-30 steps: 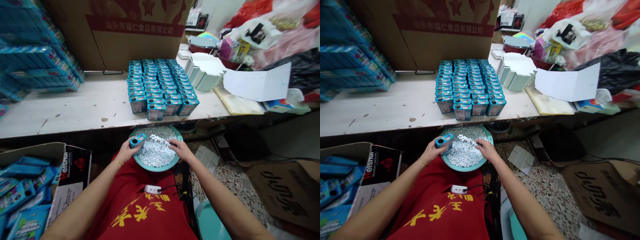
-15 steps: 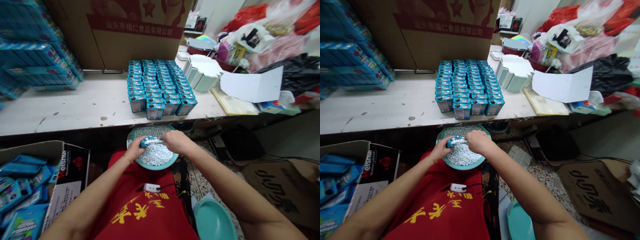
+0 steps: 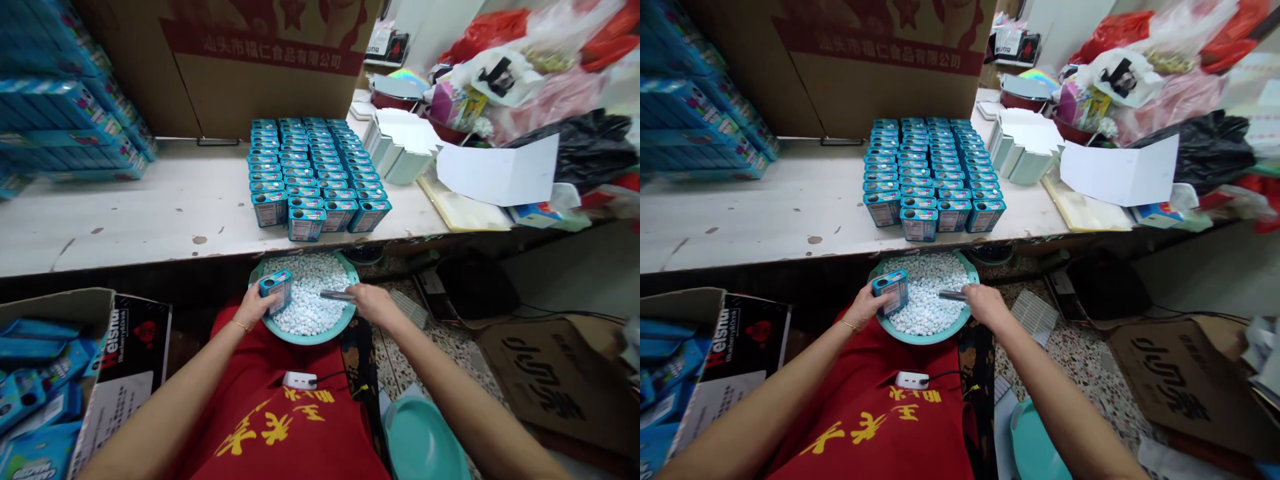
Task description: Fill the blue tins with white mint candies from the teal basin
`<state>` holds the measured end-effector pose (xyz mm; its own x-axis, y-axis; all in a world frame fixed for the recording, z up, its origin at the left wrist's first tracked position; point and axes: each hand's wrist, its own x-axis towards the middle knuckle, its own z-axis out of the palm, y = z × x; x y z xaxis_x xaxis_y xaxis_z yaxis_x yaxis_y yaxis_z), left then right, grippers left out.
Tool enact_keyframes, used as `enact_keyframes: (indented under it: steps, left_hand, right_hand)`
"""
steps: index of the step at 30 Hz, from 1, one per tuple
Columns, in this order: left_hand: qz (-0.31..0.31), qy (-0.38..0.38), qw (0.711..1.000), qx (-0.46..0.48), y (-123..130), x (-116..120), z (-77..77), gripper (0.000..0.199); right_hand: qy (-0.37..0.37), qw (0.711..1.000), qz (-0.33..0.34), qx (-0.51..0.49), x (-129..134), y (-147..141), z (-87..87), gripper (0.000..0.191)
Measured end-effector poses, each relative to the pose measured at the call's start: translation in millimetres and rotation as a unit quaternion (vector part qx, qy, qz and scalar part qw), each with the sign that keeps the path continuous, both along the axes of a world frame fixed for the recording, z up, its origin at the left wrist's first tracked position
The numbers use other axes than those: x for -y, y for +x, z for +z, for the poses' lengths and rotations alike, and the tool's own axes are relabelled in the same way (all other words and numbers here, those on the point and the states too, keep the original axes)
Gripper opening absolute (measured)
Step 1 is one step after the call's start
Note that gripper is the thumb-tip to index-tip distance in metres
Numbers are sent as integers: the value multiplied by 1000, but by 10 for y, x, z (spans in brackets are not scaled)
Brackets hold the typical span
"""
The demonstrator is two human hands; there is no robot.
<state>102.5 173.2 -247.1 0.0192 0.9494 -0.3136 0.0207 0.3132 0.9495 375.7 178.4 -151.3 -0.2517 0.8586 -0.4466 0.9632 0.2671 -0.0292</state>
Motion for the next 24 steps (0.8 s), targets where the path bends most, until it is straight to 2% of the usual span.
enact_keyframes:
  steps: [3, 5, 7, 10, 12, 14, 18, 21, 24]
  left_hand:
    - [27, -72, 992, 103, 97, -11, -128, 44]
    - [20, -96, 981, 168, 185, -11, -163, 44]
    - [9, -105, 973, 204, 230, 0, -140, 45]
    - [10, -92, 972, 214, 151, 31, -28, 47]
    - [23, -58, 980, 190, 24, 49, 49, 50]
    - [33, -13, 990, 138, -105, 56, 95, 56]
    - [5, 60, 998, 5, -196, 40, 106, 61]
    - [-37, 108, 990, -79, -104, 14, 111, 53]
    - [-78, 144, 976, -145, 17, -8, 133, 47]
  right_hand:
    - [4, 995, -53, -83, 85, -115, -607, 27]
    - [13, 988, -74, -134, 90, -311, -894, 32]
    - [16, 984, -86, -158, 66, -470, -1057, 35]
    - [14, 976, -104, -188, 28, -499, -1110, 35]
    - [9, 966, -115, -229, 14, -402, -1046, 34]
    - [7, 950, -124, -288, 2, -281, -910, 33]
    - [18, 926, -98, -365, -49, -156, -453, 29]
    - [15, 930, -54, -362, -102, -218, -50, 29]
    - [14, 957, 2, -291, -147, -373, 296, 30]
